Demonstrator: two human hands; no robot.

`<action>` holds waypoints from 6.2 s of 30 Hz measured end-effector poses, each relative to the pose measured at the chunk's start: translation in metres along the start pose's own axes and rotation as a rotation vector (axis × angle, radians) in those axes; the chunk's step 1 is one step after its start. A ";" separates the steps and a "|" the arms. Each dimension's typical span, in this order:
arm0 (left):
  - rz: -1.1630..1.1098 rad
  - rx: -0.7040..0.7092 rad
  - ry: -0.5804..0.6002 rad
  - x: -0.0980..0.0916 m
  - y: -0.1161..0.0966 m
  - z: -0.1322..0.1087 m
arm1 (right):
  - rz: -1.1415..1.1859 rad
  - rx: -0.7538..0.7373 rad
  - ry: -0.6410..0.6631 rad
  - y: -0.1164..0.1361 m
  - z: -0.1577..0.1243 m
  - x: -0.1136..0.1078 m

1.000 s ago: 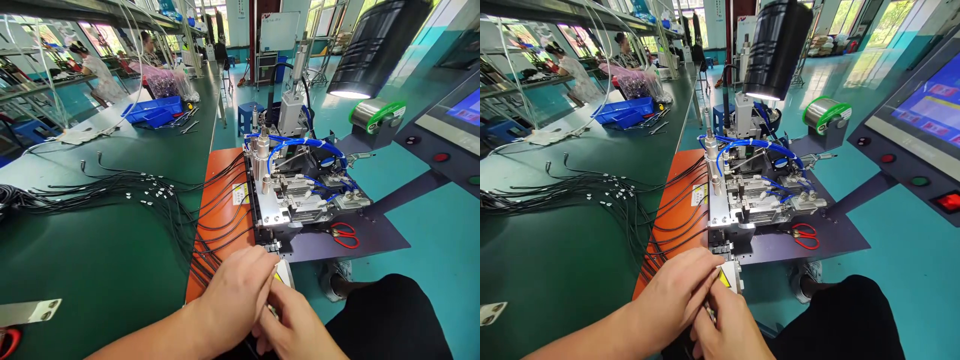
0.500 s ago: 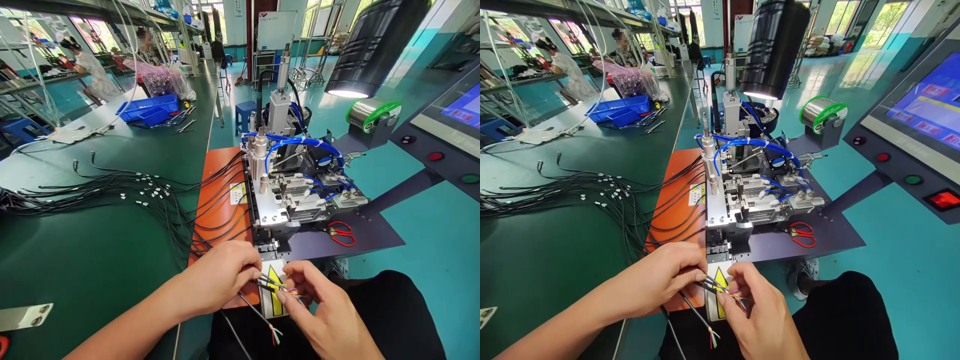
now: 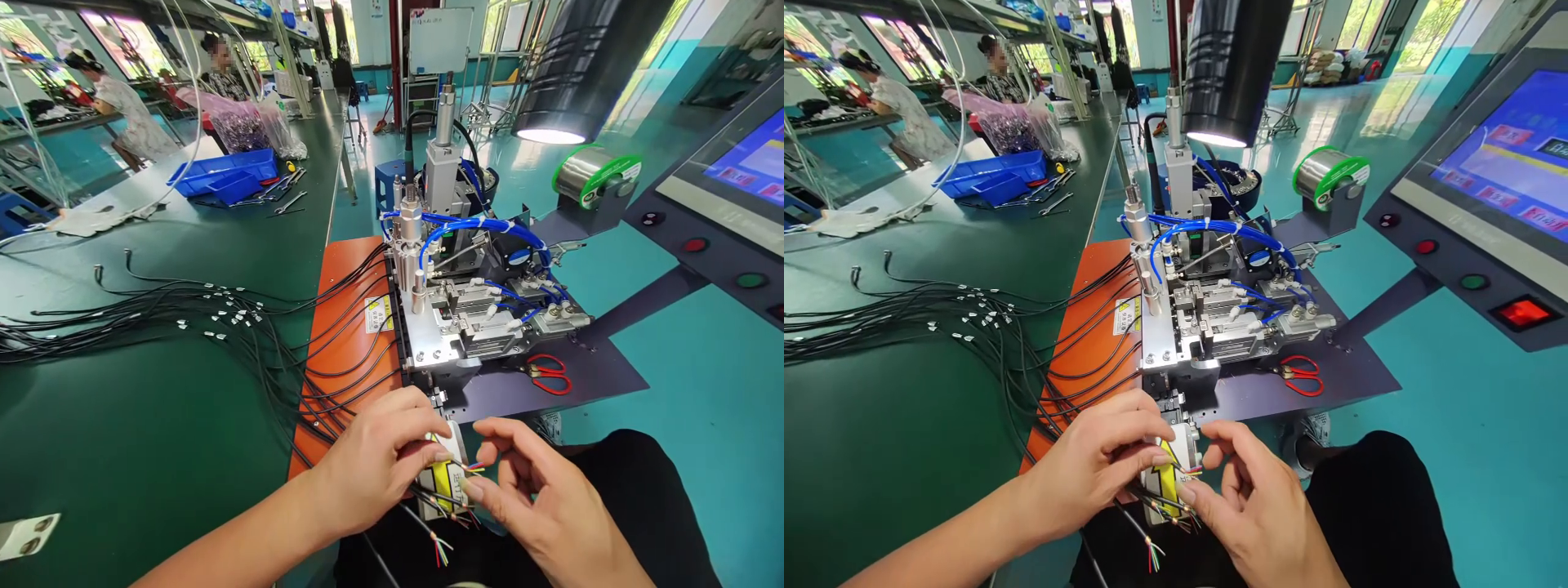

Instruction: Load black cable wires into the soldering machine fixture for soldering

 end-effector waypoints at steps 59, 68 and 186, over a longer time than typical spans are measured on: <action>0.290 0.183 -0.161 0.023 0.010 -0.012 | -0.129 -0.249 0.007 0.051 0.039 0.000; 0.263 0.247 -0.068 0.023 0.009 -0.012 | -0.243 -0.382 0.292 0.060 0.045 -0.002; 0.135 -0.045 -0.235 0.014 0.021 -0.009 | 0.186 -0.326 -0.392 0.027 0.035 0.027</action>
Point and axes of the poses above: each hand's wrist, its own z-axis towards the middle knuckle, its own x-axis out of the palm, y = z × x, the point moved 6 cm from there along z, towards the middle knuckle, and after that the axes turned 10 degrees about -y, right-handed, at the moved point
